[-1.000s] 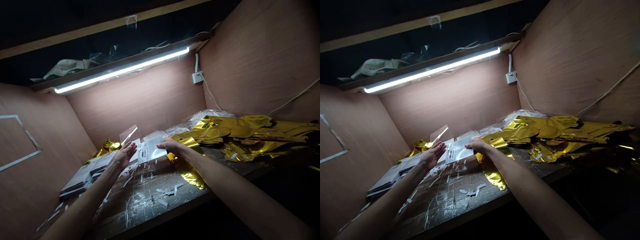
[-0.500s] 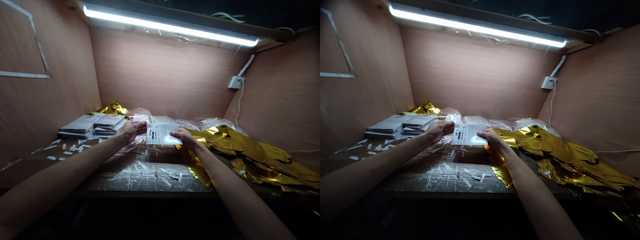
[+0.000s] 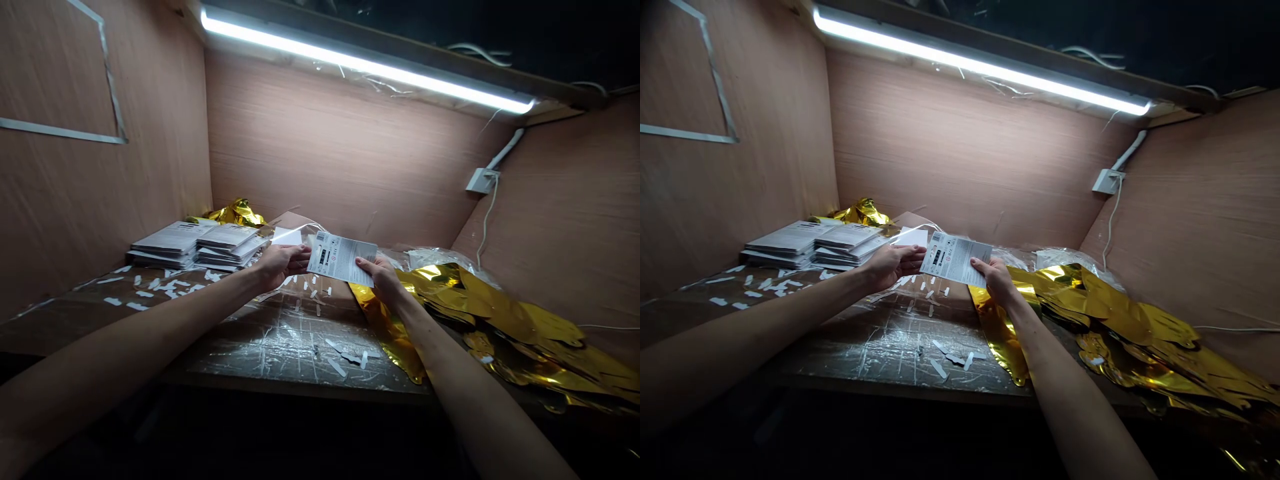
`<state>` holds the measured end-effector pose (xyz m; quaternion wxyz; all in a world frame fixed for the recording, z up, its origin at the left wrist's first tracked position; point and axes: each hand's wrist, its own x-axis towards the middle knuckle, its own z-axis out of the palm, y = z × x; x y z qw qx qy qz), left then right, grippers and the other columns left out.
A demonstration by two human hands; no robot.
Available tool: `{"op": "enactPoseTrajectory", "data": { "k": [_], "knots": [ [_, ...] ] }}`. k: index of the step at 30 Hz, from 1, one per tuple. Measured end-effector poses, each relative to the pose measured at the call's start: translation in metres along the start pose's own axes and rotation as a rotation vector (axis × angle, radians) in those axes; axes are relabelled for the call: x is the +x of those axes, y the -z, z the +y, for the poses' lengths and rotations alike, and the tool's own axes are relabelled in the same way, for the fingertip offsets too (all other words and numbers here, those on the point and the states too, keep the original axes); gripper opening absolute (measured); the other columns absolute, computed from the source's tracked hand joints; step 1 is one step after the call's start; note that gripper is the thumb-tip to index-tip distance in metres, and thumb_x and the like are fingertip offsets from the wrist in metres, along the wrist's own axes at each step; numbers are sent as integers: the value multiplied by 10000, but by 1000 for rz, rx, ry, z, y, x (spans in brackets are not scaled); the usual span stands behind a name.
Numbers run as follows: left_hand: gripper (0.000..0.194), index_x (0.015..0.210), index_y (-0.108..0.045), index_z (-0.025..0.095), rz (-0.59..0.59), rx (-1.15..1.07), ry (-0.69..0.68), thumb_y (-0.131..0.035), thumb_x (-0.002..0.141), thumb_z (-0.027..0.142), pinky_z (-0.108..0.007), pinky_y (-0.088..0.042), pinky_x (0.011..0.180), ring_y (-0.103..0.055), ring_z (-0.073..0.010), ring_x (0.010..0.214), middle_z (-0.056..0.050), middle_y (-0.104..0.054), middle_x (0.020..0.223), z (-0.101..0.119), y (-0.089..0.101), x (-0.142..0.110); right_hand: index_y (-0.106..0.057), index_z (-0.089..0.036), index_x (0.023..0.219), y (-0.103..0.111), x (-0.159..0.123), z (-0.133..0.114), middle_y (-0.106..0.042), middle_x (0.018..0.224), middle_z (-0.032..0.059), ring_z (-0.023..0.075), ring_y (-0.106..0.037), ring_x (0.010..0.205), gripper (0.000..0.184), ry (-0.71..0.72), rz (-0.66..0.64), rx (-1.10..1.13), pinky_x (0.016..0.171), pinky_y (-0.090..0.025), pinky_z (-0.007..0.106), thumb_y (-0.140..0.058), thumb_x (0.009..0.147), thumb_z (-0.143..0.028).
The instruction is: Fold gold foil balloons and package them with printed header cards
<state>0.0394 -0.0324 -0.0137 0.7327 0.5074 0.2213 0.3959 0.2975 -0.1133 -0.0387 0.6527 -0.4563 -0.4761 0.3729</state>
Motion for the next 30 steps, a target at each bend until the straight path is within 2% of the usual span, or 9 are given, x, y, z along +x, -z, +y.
{"op": "enactPoseTrajectory", "data": {
  "k": [7, 15, 21, 27, 30],
  "knots": [
    [255, 1016, -711, 45, -12, -24, 22, -490, 1034, 171, -382, -636, 830, -775, -266, 919, -241, -767, 1074, -3, -6, -4, -677, -157, 734, 3, 4, 3, -663, 676, 17, 130, -573, 565, 410, 100, 29, -27, 545, -489, 259, -898, 609, -479],
    [208, 1011, -717, 49, 33, -79, -3, -532, 1012, 145, -407, -652, 808, -777, -259, 863, -223, -772, 1060, -13, -7, -6, -623, -186, 702, 1, 9, 13, -573, 606, -16, 113, -464, 512, 423, 215, 94, -155, 473, -373, 247, -805, 710, -569],
    [223, 985, -722, 41, 36, -45, -10, -536, 1013, 161, -413, -659, 796, -779, -270, 859, -225, -778, 984, -7, -6, -6, -631, -177, 718, 6, 7, 3, -544, 606, -23, 110, -438, 513, 418, 220, 89, -159, 484, -347, 251, -817, 688, -549],
    [229, 994, -719, 59, 10, -102, -17, -510, 1021, 147, -414, -663, 812, -778, -257, 865, -219, -768, 1090, -12, -10, -7, -594, -187, 703, -2, 4, 4, -501, 602, -24, 114, -405, 517, 393, 291, 112, -216, 486, -319, 258, -749, 774, -541],
    [215, 937, -717, 67, 31, -136, -45, -528, 1013, 137, -433, -664, 820, -778, -251, 839, -207, -776, 1055, -15, -13, -10, -574, -192, 687, -6, 2, 6, -493, 601, -23, 116, -395, 526, 399, 342, 141, -271, 494, -313, 261, -722, 800, -545]
  ]
}}
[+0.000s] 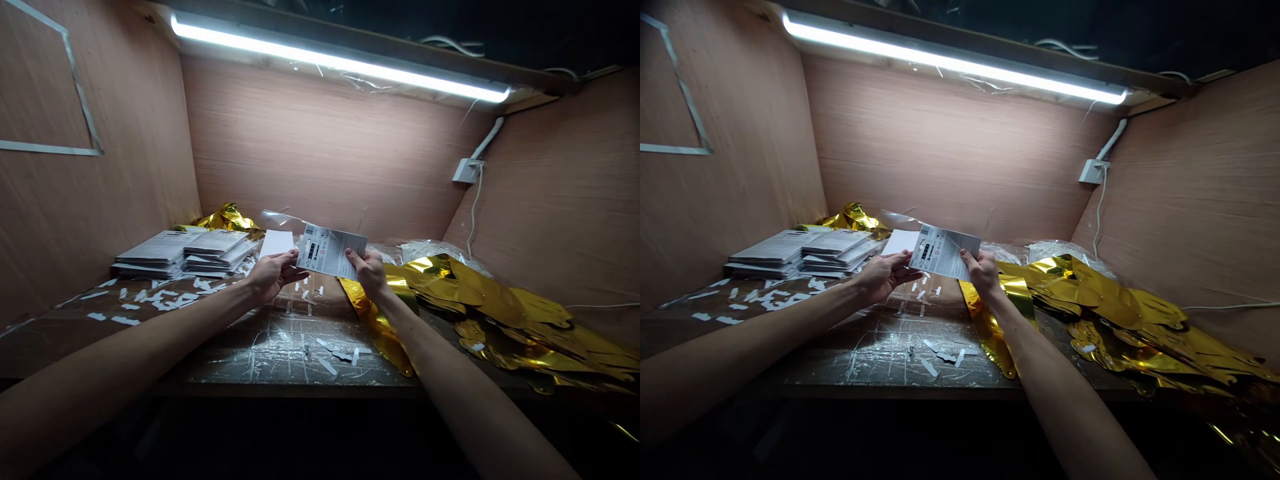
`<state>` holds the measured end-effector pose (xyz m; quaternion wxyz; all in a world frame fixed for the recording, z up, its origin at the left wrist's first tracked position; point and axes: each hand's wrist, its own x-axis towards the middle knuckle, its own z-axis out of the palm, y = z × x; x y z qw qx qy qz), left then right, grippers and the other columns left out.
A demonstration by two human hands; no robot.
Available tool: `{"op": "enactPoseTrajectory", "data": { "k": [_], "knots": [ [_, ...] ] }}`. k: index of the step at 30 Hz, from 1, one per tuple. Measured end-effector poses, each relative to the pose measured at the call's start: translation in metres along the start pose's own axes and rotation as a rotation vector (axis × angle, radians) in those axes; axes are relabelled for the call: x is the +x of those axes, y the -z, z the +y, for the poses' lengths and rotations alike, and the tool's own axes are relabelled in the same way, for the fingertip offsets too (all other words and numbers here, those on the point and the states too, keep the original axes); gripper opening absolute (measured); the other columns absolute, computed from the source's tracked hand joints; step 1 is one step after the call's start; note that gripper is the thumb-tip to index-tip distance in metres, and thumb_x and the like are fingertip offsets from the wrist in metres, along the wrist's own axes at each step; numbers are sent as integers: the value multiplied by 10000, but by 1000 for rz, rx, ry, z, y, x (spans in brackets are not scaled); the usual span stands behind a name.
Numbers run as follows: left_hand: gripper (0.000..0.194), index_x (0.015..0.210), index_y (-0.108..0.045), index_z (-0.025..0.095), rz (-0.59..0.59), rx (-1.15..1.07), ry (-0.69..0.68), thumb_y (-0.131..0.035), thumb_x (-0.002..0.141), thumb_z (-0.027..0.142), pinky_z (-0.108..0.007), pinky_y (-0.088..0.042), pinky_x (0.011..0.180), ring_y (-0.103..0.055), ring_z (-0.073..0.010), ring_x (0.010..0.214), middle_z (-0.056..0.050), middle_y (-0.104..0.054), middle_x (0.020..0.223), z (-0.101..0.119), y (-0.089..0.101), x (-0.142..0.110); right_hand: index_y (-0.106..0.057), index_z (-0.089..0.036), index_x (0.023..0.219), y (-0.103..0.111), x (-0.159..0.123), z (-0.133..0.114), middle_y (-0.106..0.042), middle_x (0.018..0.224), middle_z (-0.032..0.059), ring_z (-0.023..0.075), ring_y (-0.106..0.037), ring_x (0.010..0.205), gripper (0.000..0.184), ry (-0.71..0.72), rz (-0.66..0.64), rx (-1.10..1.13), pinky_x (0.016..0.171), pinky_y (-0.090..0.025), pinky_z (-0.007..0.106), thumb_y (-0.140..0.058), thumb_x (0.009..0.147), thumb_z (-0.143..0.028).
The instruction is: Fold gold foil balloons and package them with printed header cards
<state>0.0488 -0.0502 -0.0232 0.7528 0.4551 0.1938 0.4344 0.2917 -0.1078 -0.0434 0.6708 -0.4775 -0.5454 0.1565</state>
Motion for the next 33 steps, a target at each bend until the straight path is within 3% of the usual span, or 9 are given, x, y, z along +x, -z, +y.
{"op": "enactPoseTrajectory", "data": {
  "k": [5, 9, 13, 16, 22, 27, 33],
  "knots": [
    [168, 937, -729, 55, 43, -14, -21, -569, 982, 80, -403, -671, 788, -779, -230, 772, -177, -789, 939, -3, -4, -3, -581, -189, 697, -4, -2, -2, -498, 618, -19, 119, -408, 539, 420, 7, -20, 4, 499, -312, 259, -717, 803, -572],
    [130, 925, -748, 36, 61, 4, -70, -619, 932, 18, -339, -669, 760, -777, -208, 746, -164, -790, 901, -6, -2, -1, -593, -187, 698, -10, -5, -3, -528, 618, -11, 121, -438, 529, 444, -71, -34, 48, 487, -335, 259, -747, 770, -598],
    [92, 904, -751, 15, 142, 55, -145, -671, 876, -22, -302, -667, 712, -775, -205, 731, -170, -787, 882, -2, 4, 7, -606, -190, 728, -12, -7, -2, -591, 627, 3, 133, -506, 519, 442, -201, -162, 194, 481, -395, 262, -753, 761, -605],
    [74, 888, -746, 24, 177, 55, -194, -693, 858, -18, -320, -672, 708, -777, -215, 735, -168, -788, 889, 5, 10, 12, -621, -178, 713, -6, -7, -4, -598, 578, 6, 131, -531, 482, 389, -221, -251, 236, 450, -386, 252, -752, 778, -538],
    [59, 909, -745, 51, 105, -19, -133, -687, 904, 46, -339, -670, 773, -780, -209, 766, -158, -793, 917, 0, 2, 6, -584, -188, 586, -9, -11, -10, -548, 450, -13, 105, -498, 400, 411, -106, -161, 78, 419, -368, 232, -738, 795, -507],
    [115, 932, -756, 27, 23, -25, -61, -787, 832, 74, -355, -656, 855, -779, -241, 852, -182, -791, 941, -14, -11, -3, -597, -189, 604, -23, -17, -18, -561, 439, -15, 101, -491, 382, 424, -76, -214, 69, 404, -361, 225, -722, 812, -537],
    [52, 882, -749, 81, 225, -173, -191, -741, 859, 35, -282, -656, 755, -754, -154, 784, -89, -795, 927, 4, -6, 10, -650, -154, 632, -27, -18, -29, -676, 573, 54, 154, -647, 478, 447, -134, -283, 133, 426, -430, 228, -763, 778, -560]
  ]
}}
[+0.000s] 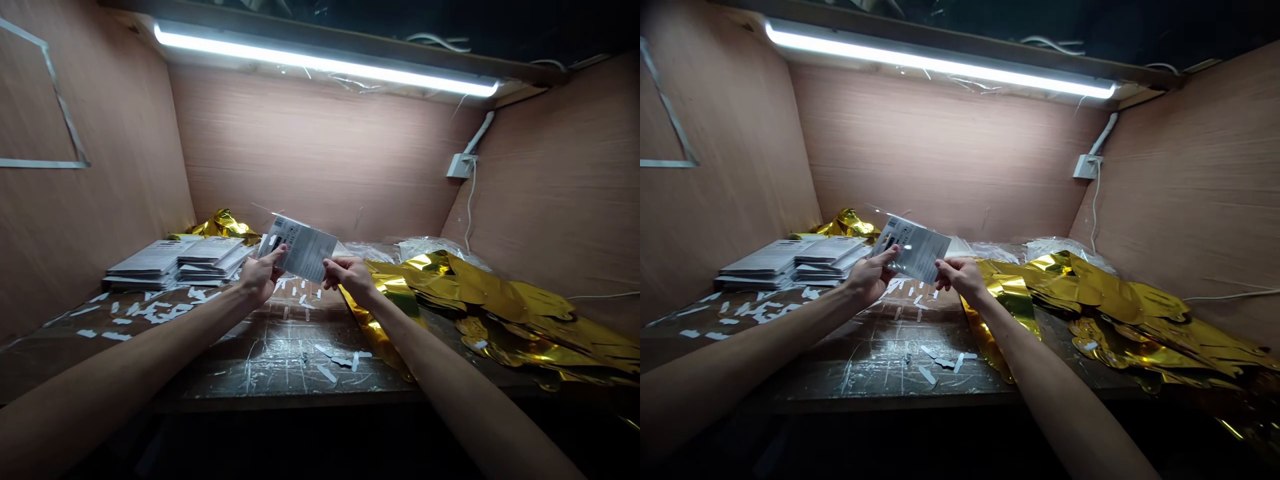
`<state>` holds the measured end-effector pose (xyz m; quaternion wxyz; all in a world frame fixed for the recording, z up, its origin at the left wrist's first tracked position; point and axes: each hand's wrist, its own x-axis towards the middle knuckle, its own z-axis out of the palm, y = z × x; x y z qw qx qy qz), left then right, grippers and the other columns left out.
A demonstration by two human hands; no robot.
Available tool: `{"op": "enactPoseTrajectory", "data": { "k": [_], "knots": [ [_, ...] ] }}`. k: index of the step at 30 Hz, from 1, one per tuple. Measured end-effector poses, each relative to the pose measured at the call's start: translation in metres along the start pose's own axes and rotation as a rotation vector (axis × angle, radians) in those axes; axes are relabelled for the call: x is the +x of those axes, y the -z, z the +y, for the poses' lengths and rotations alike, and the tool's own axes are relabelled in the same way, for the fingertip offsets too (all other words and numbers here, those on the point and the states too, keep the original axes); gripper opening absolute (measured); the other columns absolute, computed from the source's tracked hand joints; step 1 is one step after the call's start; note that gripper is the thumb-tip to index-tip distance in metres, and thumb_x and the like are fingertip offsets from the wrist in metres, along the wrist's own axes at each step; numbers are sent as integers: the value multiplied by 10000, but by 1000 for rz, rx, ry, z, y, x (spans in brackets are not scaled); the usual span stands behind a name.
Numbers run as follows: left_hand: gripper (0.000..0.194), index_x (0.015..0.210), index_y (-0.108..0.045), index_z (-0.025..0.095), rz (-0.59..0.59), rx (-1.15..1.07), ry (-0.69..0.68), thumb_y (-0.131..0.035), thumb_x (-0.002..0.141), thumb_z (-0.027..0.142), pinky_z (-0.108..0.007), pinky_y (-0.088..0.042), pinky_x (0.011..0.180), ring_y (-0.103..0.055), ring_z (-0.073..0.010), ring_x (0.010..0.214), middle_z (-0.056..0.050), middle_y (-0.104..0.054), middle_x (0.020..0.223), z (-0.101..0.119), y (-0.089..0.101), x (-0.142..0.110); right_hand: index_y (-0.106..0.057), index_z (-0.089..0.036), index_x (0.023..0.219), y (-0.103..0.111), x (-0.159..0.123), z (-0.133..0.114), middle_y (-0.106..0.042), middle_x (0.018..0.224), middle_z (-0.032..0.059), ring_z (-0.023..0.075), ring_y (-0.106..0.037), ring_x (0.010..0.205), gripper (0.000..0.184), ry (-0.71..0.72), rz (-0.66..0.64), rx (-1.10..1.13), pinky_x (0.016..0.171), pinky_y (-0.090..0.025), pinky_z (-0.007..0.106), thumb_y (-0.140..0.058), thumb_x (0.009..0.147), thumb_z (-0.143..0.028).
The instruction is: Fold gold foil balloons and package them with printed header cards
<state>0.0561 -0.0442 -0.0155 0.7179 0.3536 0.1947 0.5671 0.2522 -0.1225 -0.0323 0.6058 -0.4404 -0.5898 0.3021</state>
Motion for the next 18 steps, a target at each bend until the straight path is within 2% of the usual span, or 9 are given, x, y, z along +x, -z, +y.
{"op": "enactPoseTrajectory", "data": {
  "k": [3, 6, 9, 11, 16, 18],
  "knots": [
    [67, 888, -752, 75, -3, -1, 6, -747, 848, 21, -284, -654, 784, -759, -159, 818, -102, -795, 971, 0, 1, 1, -673, -146, 671, 0, 0, -2, -692, 609, 61, 176, -693, 541, 432, -5, 8, 42, 455, -458, 228, -790, 741, -556],
    [49, 856, -756, 52, -28, 47, 56, -777, 821, 24, -280, -653, 798, -764, -184, 845, -135, -794, 980, -14, 0, -10, -662, -154, 646, -3, 0, -2, -670, 558, 51, 163, -667, 507, 427, 62, 15, -41, 450, -445, 230, -752, 786, -548],
    [62, 860, -768, 45, -144, 101, 121, -802, 810, 56, -306, -646, 867, -765, -217, 893, -155, -794, 969, -27, -3, -22, -673, -160, 648, -6, -1, -2, -673, 544, 48, 134, -613, 455, 419, 129, 10, -137, 448, -434, 233, -687, 856, -523],
    [104, 899, -773, 49, -198, 122, 131, -813, 813, 92, -323, -639, 903, -763, -230, 923, -158, -793, 981, -29, -5, -24, -677, -162, 656, -7, 0, -2, -673, 543, 47, 130, -602, 447, 407, 140, 15, -144, 453, -439, 234, -670, 871, -507],
    [129, 992, -749, 94, -128, -1, -8, -760, 864, 90, -396, -636, 939, -758, -238, 996, -122, -782, 1085, -16, -8, -19, -661, -167, 641, -4, 2, -1, -670, 562, 50, 154, -645, 486, 407, 108, 39, -110, 439, -434, 230, -691, 835, -523],
    [135, 993, -743, 89, -107, -6, -1, -754, 861, 67, -394, -642, 926, -764, -235, 977, -121, -786, 1061, -14, -10, -19, -656, -170, 632, -4, 2, 0, -665, 550, 46, 146, -632, 476, 408, 104, 46, -113, 441, -431, 228, -687, 839, -521]
  ]
}}
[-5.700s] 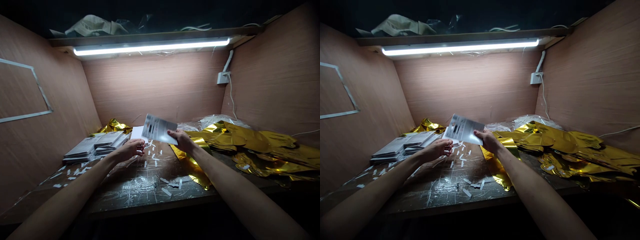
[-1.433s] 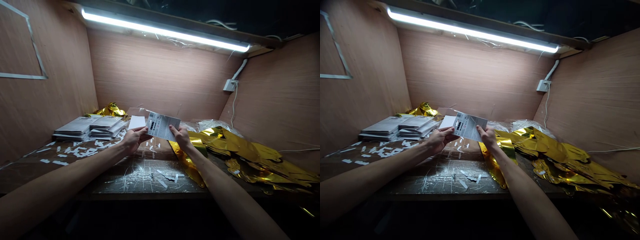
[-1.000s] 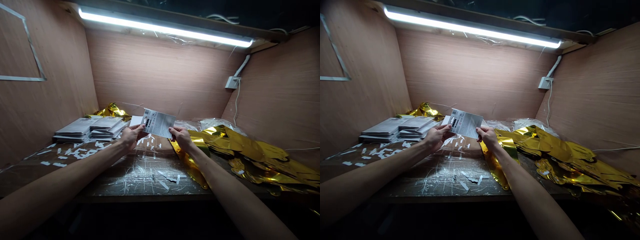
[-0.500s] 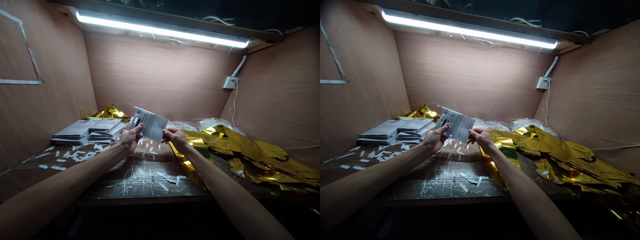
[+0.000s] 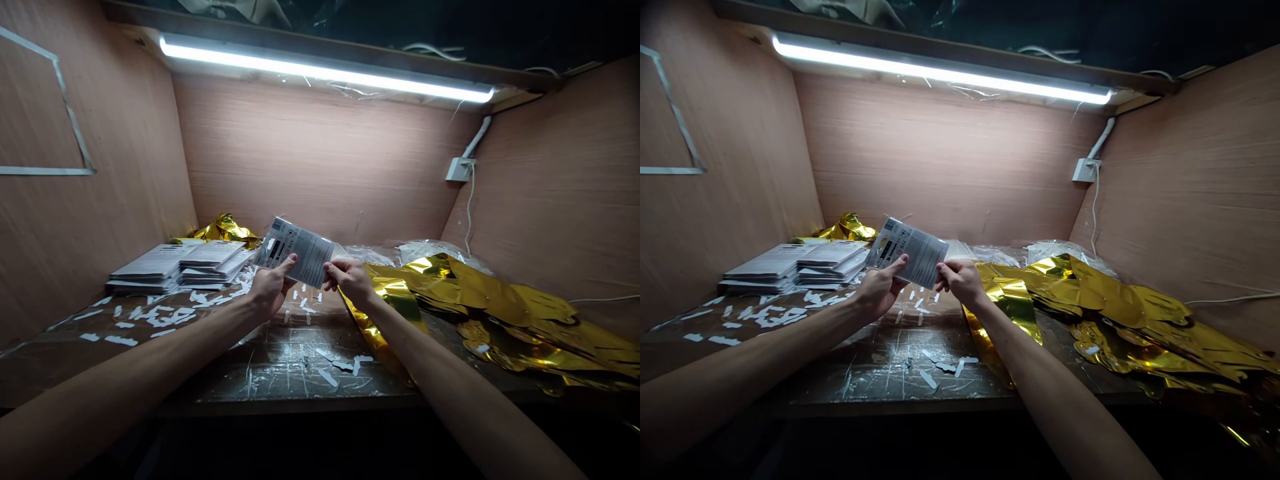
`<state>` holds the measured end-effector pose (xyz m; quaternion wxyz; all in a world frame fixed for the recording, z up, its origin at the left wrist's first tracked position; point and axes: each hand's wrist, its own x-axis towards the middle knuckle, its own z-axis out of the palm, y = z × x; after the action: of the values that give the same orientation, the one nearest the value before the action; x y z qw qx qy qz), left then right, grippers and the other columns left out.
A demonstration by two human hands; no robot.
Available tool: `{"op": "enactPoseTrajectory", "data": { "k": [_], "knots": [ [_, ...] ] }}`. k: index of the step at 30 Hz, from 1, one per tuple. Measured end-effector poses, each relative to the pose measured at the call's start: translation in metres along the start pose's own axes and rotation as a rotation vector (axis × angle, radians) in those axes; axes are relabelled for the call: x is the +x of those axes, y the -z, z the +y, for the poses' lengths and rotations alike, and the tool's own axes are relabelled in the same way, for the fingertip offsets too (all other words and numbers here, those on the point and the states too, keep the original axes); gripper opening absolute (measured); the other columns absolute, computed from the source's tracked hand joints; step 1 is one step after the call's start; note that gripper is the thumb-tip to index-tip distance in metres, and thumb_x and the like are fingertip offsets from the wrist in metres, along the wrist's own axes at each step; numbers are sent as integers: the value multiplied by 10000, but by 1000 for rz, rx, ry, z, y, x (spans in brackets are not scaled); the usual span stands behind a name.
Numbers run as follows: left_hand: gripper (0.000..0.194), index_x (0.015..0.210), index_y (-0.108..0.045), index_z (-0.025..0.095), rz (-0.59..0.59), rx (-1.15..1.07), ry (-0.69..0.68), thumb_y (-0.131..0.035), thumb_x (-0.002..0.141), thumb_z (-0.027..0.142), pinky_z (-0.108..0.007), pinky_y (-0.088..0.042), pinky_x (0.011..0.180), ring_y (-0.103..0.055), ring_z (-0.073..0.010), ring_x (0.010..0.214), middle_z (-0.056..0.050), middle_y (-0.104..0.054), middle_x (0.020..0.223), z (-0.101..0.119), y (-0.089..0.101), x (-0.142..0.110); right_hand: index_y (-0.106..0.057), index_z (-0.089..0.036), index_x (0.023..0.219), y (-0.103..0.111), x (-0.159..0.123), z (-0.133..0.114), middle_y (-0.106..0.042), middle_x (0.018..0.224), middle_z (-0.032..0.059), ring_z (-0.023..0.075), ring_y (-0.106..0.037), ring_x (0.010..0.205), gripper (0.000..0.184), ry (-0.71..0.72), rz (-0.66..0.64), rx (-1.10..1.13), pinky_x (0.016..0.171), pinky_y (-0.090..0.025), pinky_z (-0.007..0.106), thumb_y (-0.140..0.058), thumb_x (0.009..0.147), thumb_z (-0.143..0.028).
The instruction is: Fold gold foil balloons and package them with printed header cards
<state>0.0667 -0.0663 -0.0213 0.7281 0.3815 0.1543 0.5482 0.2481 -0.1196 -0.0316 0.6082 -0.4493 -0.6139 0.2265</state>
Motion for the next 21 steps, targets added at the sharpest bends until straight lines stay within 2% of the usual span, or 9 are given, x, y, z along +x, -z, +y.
{"op": "enactPoseTrajectory", "data": {
  "k": [6, 8, 10, 12, 13, 15, 17, 19, 21],
  "knots": [
    [50, 864, -732, 37, 98, 35, 87, -694, 891, 18, -304, -672, 783, -768, -173, 753, -129, -787, 892, -4, -4, -7, -620, -179, 608, -6, -3, 1, -649, 514, 27, 123, -604, 443, 443, -45, -11, 35, 426, -428, 209, -718, 806, -563],
    [72, 851, -734, 49, 126, 63, 91, -688, 889, 8, -271, -673, 743, -764, -158, 721, -111, -788, 883, -1, -3, -6, -634, -170, 620, -2, 1, -2, -684, 561, 45, 134, -639, 469, 457, -139, -123, 42, 416, -439, 202, -756, 763, -586],
    [115, 871, -743, 75, 153, 107, 91, -664, 899, -3, -241, -673, 716, -770, -154, 742, -93, -794, 918, 5, 1, -2, -688, -151, 679, 15, 15, -4, -729, 638, 78, 146, -668, 502, 446, -274, -300, 6, 421, -464, 204, -796, 731, -580],
    [174, 900, -753, 113, 208, 152, 123, -617, 934, 10, -222, -675, 684, -769, -142, 738, -63, -806, 935, 12, 4, 4, -738, -137, 744, 49, 38, -4, -755, 698, 106, 146, -671, 514, 408, -378, -381, -100, 435, -485, 209, -819, 732, -536],
    [194, 894, -755, 127, 237, 183, 149, -604, 943, 16, -210, -673, 655, -765, -137, 718, -50, -811, 925, 15, 6, 7, -751, -136, 754, 72, 51, -3, -760, 709, 111, 145, -670, 514, 370, -407, -337, -187, 439, -489, 211, -821, 743, -499],
    [237, 890, -763, 157, 254, 238, 207, -561, 985, 78, -242, -680, 633, -774, -162, 725, -47, -818, 942, 18, 7, 11, -760, -143, 749, 125, 76, 5, -769, 735, 107, 144, -677, 531, 247, -417, -107, -434, 464, -497, 211, -790, 788, -385],
    [272, 900, -779, 198, 255, 304, 251, -536, 1010, 147, -286, -685, 636, -788, -202, 768, -41, -817, 992, 20, 7, 11, -763, -160, 737, 180, 93, 17, -760, 700, 79, 143, -684, 556, 159, -470, 151, -839, 527, -518, 212, -714, 830, -279],
    [220, 937, -792, 245, 278, 356, 297, -582, 993, 211, -314, -683, 627, -795, -241, 805, -27, -807, 1050, 18, 11, 11, -752, -118, 677, 225, 101, 34, -737, 652, 130, 193, -705, 621, 168, -527, 240, -1010, 581, -521, 242, -694, 814, -195],
    [130, 983, -792, 293, 345, 338, 387, -678, 933, 255, -348, -680, 597, -795, -279, 806, -9, -798, 1073, 13, 23, 13, -757, -97, 663, 254, 101, 53, -733, 654, 166, 242, -723, 719, 139, -565, 250, -1121, 641, -519, 262, -703, 779, -151]
  ]
}}
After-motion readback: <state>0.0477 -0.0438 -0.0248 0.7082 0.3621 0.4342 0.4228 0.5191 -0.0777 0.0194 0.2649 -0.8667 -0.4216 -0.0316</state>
